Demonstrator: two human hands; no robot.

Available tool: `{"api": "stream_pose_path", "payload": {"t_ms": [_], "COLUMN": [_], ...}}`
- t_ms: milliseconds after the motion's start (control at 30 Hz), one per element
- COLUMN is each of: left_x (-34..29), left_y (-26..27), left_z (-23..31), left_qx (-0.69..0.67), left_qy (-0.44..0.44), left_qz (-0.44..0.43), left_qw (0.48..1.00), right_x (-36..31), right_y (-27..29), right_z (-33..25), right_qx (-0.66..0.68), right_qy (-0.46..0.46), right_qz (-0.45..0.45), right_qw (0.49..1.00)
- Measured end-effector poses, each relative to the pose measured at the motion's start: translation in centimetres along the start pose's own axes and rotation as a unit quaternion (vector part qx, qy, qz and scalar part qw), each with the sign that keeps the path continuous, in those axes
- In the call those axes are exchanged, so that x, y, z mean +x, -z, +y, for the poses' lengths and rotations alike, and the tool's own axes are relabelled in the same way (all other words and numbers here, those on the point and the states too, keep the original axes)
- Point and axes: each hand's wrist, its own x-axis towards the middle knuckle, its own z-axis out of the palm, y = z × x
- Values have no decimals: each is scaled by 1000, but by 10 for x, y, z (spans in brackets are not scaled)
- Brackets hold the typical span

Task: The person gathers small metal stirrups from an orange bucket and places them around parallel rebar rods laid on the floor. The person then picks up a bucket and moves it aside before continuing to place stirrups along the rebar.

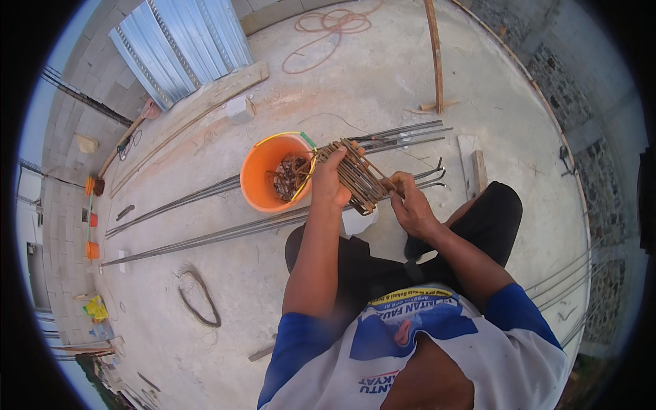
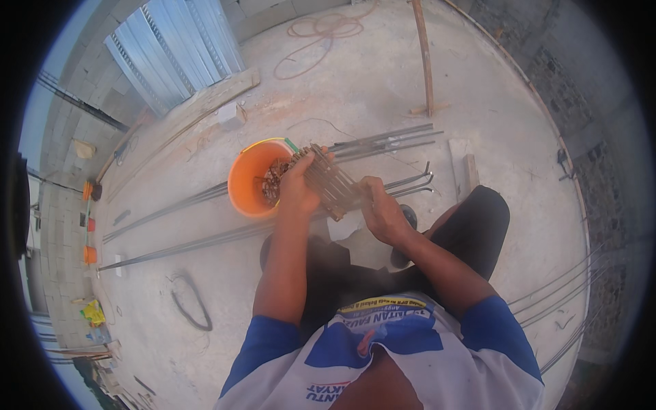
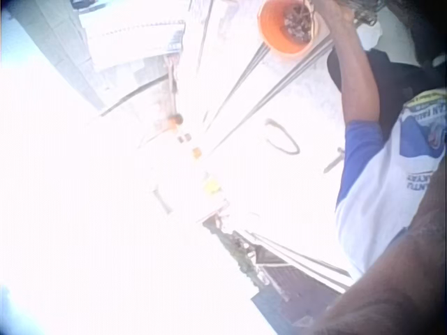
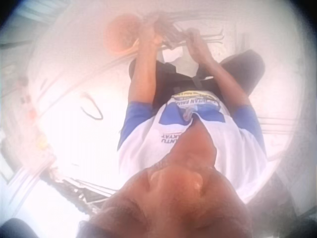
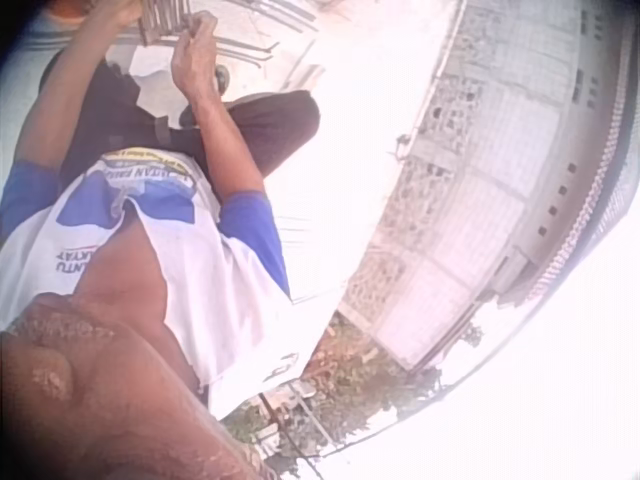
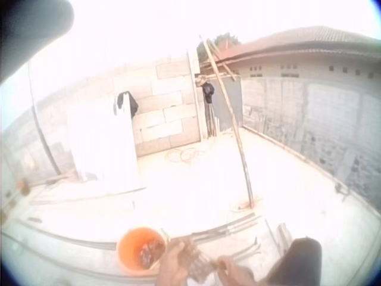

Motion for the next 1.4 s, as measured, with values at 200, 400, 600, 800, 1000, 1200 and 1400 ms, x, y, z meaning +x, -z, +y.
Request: {"api": "stream_pose_path", "payload": {"t_ms": [200, 400, 600, 800, 1000, 1200, 1400], "left_x": [2, 5, -3, -13, -14, -5, 10], "left_y": [3, 0, -5, -18, -16, -12, -15], "left_z": [1, -10, -19, -21, -28, -43, -54], "left_qx": [51, 14, 29, 37, 86, 213, 198], "left_qy": [8, 84, 80, 46, 69, 63, 133], "left_qz": [8, -111, -145, -130, -163, -167, -148], "left_qw": [999, 990, 986, 990, 980, 961, 960], "right_x": [15, 38, 35, 33, 33, 32, 36], "right_y": [28, 28, 32, 35, 30, 25, 27], "right_z": [-35, -42, -43, -43, -7, 4, 11], "right_qx": [-31, 120, -39, 18, 401, 421, 380], "right_qy": [8, -155, -129, -164, -234, -269, -310], "right_qz": [-97, -114, -80, -73, -148, -187, -170], "right_qw": [995, 974, 988, 984, 873, 846, 855]}}
